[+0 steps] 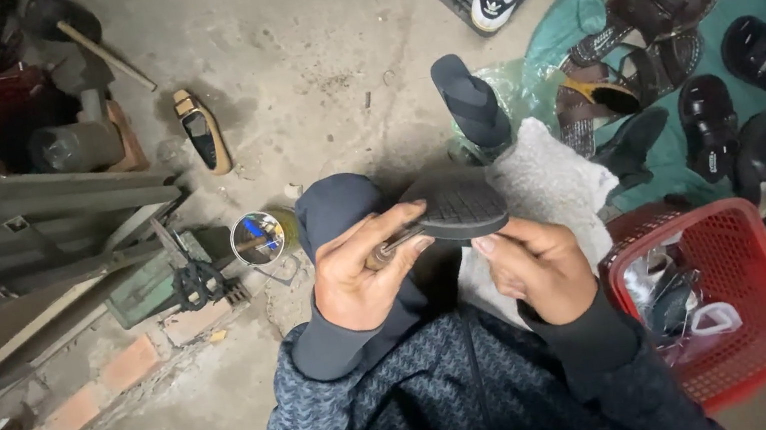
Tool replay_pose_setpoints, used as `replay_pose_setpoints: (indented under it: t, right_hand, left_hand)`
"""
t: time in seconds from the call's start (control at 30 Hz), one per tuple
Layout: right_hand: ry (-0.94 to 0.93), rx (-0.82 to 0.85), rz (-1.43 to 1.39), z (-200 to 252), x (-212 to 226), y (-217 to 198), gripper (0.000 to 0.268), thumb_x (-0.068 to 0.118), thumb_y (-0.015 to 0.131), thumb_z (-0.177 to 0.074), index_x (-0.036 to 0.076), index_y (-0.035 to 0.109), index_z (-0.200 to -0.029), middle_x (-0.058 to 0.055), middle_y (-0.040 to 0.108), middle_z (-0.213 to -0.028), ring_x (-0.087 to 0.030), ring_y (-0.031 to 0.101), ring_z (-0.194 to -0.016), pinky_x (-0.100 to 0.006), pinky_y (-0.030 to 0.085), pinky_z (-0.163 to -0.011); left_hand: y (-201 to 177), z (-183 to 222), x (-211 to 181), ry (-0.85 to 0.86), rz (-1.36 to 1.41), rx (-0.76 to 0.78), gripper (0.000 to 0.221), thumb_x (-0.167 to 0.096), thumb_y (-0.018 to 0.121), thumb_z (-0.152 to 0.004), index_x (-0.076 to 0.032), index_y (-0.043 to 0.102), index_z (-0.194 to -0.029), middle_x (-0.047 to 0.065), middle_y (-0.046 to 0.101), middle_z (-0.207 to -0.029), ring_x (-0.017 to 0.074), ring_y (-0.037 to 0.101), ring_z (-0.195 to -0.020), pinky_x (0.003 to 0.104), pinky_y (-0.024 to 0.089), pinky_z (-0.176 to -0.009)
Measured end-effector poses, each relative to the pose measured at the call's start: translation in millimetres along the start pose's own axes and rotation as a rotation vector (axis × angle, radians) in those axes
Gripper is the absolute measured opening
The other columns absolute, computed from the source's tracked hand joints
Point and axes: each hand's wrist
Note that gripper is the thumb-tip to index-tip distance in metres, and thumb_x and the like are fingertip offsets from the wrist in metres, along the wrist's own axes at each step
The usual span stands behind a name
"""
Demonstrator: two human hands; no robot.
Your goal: Repairing a flip-flop by sewing the strap to the sole using a hand tool.
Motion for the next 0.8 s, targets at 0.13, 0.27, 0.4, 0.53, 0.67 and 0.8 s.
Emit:
replay_pose_setpoints:
  t: [0.13, 0.27, 0.4, 0.53, 0.67, 0.8]
  right_hand:
    - [0.120, -0.097, -0.276, -5, -8, 9, 0.031, -0.005, 0.058, -0.094, -0.003, 0.071, -0.122, -0.014, 0.042, -0.038, -0.012, 0.039, -0.027, -0.021, 0.041, -0.027]
    - [0.143, -0.107, -0.334, -8, -10, 15, 0.033, -0.004, 0.057, -0.096, -0.005, 0.068, -0.127, -0.018, 0.046, -0.037, -0.015, 0.043, -0.023, -0.023, 0.045, -0.025]
    - [0.167, -0.088, -0.425, -8, -22, 8, 0.034, -0.004, 0.054, -0.096, -0.002, 0.068, -0.127, -0.020, 0.048, -0.039, -0.017, 0.044, -0.024, -0.026, 0.048, -0.024]
    - [0.410, 0.069, -0.624, -2, -42, -22, 0.045, 0.027, 0.045, -0.100, -0.006, 0.074, -0.107, -0.030, 0.062, -0.056, -0.027, 0.058, -0.038, -0.035, 0.053, -0.039]
    - [0.386, 0.114, -0.811, -10, -42, -21, 0.048, 0.039, 0.043, -0.107, 0.009, 0.080, -0.099, -0.040, 0.074, -0.089, -0.047, 0.068, -0.049, -0.048, 0.059, -0.047]
    - [0.362, -0.157, -0.625, -19, -44, 12, 0.023, 0.014, 0.065, -0.096, -0.005, 0.069, -0.085, -0.040, 0.061, -0.065, -0.054, 0.064, -0.045, -0.054, 0.058, -0.041]
  left_hand:
    - [2, 0, 3, -0.017, -0.007, 0.022, 0.024, 0.000, 0.083, -0.082, -0.001, 0.080, -0.106, 0.018, 0.077, -0.083, 0.0358, 0.077, -0.071, 0.039, 0.060, -0.058]
    - [1, 1, 6, -0.031, -0.003, 0.024, 0.022, 0.000, 0.082, -0.083, -0.001, 0.079, -0.105, 0.018, 0.076, -0.082, 0.0347, 0.078, -0.073, 0.039, 0.060, -0.056]
    - [-3, 1, 11, -0.020, -0.027, 0.035, 0.023, -0.001, 0.083, -0.083, 0.001, 0.079, -0.105, 0.018, 0.076, -0.082, 0.0352, 0.076, -0.071, 0.041, 0.060, -0.058]
    - [-9, -3, 14, 0.029, -0.074, 0.103, 0.019, -0.008, 0.077, -0.090, -0.002, 0.079, -0.108, 0.016, 0.075, -0.081, 0.0357, 0.073, -0.069, 0.041, 0.060, -0.061]
    - [-13, -6, 17, 0.116, -0.162, 0.189, 0.020, -0.019, 0.070, -0.098, -0.004, 0.078, -0.109, 0.012, 0.073, -0.084, 0.0325, 0.071, -0.074, 0.040, 0.059, -0.062]
    - [-12, 18, 31, 0.018, -0.240, 0.216, 0.022, -0.018, 0.073, -0.095, -0.012, 0.079, -0.116, 0.008, 0.077, -0.091, 0.0336, 0.072, -0.073, 0.041, 0.061, -0.065]
Point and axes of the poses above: each hand's wrist, its own z-axis away from the middle knuckle, its own y-axis out of the palm, x = y × z
